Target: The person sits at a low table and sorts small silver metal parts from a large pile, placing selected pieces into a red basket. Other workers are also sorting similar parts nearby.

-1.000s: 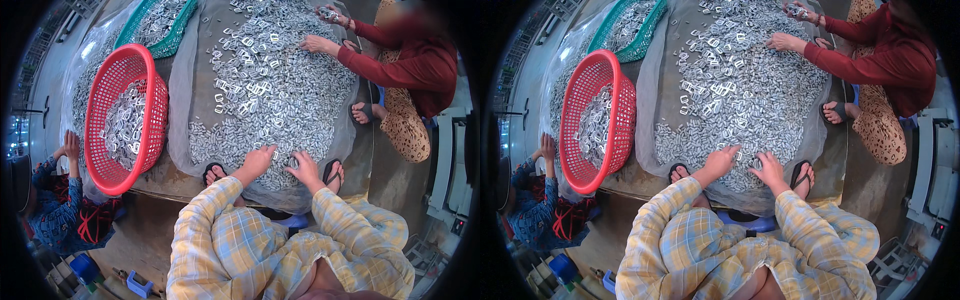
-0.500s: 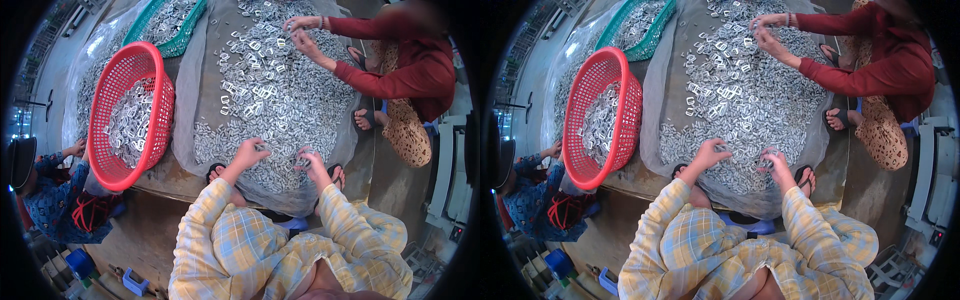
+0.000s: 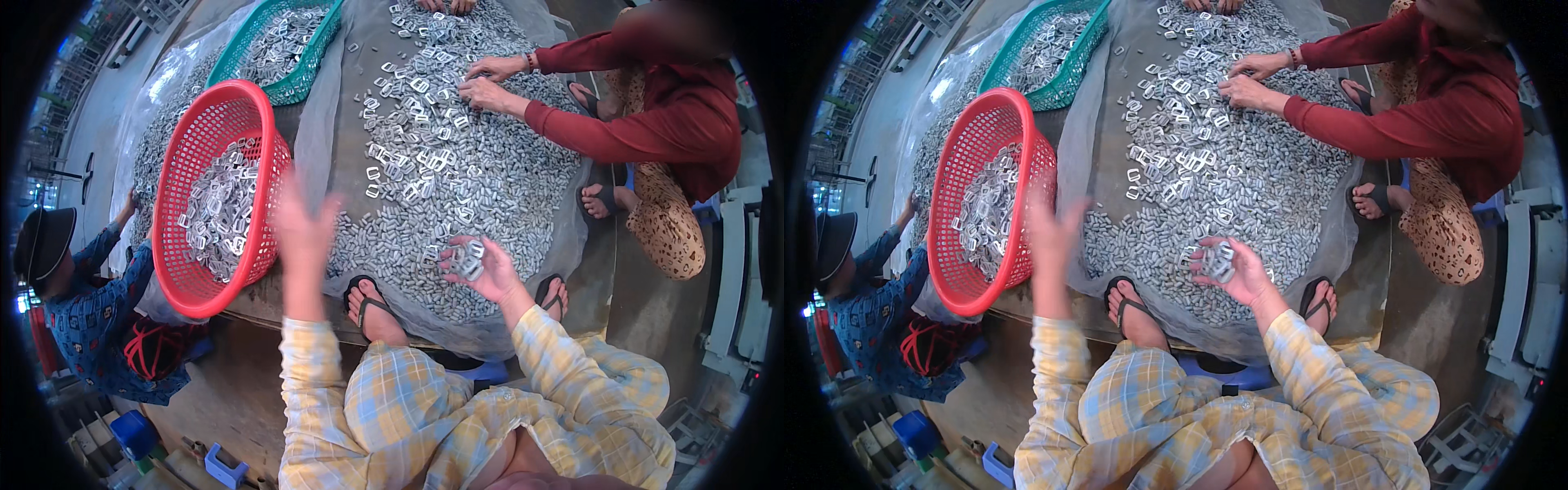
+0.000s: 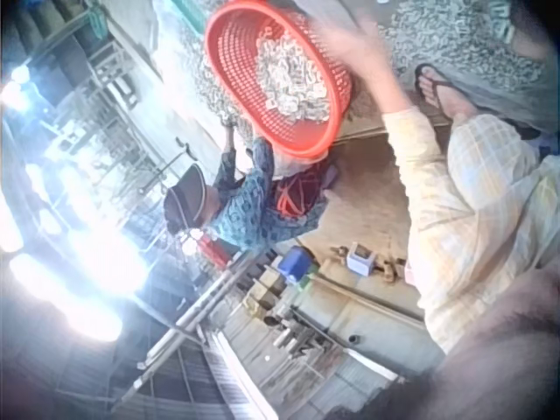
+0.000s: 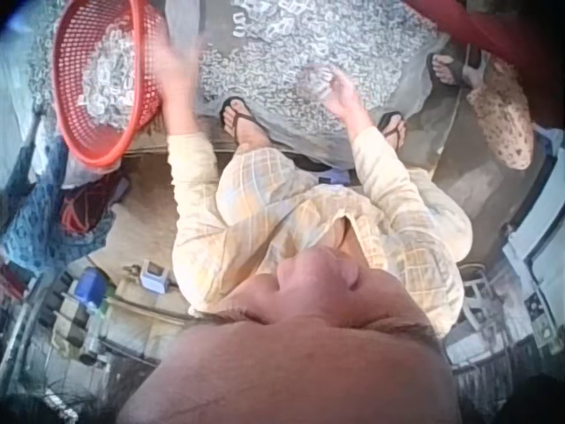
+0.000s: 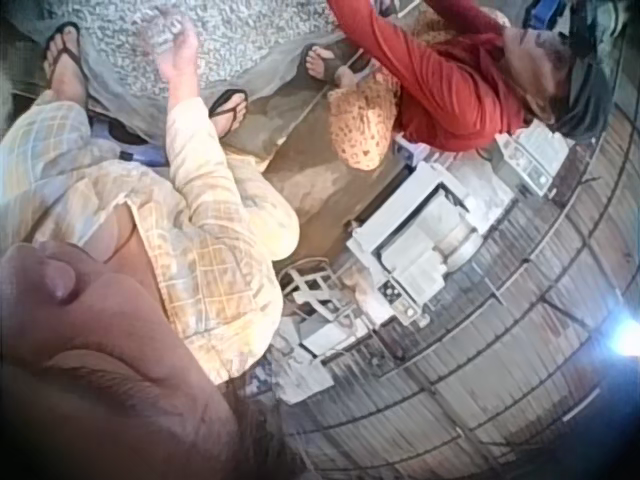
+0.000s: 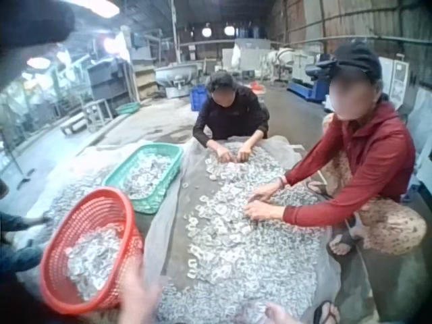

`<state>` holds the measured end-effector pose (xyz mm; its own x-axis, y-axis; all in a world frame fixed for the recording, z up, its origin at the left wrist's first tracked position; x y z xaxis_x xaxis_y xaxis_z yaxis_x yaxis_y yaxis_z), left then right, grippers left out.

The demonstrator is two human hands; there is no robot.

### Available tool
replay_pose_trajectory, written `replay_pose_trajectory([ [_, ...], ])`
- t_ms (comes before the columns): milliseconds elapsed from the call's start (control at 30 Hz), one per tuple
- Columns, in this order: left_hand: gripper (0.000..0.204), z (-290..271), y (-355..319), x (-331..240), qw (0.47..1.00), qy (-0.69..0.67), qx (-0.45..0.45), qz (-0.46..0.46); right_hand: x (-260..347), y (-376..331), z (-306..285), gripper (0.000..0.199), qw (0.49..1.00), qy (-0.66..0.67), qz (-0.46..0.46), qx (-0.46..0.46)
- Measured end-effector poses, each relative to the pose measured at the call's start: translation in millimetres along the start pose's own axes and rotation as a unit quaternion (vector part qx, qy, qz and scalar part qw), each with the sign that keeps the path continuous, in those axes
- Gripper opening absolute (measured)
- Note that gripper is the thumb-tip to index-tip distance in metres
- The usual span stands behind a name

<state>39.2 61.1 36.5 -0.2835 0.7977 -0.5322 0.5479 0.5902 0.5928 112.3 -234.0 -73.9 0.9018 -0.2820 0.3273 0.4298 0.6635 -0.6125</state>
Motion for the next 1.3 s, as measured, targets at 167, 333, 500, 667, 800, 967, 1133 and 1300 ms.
replay_pose_trajectory([
  [167,0.064,74.6,-118.4,-72.7,0.87,-0.294,0.386,-0.089,-11.2,1.1,35.1,0.063,0.991,-0.11,-0.044,-0.06],
  [333,0.052,93.1,-126.8,-55.5,0.814,-0.309,0.447,-0.203,4.7,-0.2,3.4,0.062,0.993,-0.077,0.028,-0.084],
  [500,0.042,37.7,-43.7,-5.7,0.96,-0.166,0.187,-0.128,58.7,-5.1,-57.6,0.05,0.843,-0.424,-0.145,-0.298],
  [667,0.063,-49.0,30.3,33.0,0.963,0.167,-0.209,0.011,55.3,-14.1,-138.9,0.052,0.515,-0.762,-0.144,-0.366],
  [800,0.062,-9.4,2.9,23.6,0.986,0.105,-0.106,0.067,18.2,-23.6,-125.5,0.044,0.479,-0.753,-0.22,-0.395],
  [967,0.045,99.9,-132.3,-14.6,0.926,-0.058,0.367,0.068,13.6,-13.2,-115.9,0.03,0.498,-0.742,-0.244,-0.376],
  [1133,0.052,125.4,-171.2,-33.2,0.897,-0.046,0.369,0.24,26.5,-6.4,-130.1,0.021,0.547,-0.667,-0.264,-0.43],
  [1300,0.059,138.6,-164.0,-26.1,0.861,0.028,0.484,0.155,19.9,-5.2,-129.3,0.036,0.571,-0.681,-0.265,-0.375],
])
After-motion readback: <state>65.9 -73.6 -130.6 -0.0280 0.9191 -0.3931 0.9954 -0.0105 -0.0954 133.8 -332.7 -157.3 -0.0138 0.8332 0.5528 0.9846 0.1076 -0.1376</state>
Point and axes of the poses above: each hand's wrist, its own y-axis towards the middle knuckle, its own z-axis out of the palm, x = y × z, the point moved 3 cm from there along y, towards the middle knuckle, and after that the axes turned 13 degrees about -x, right-handed, at the moved point
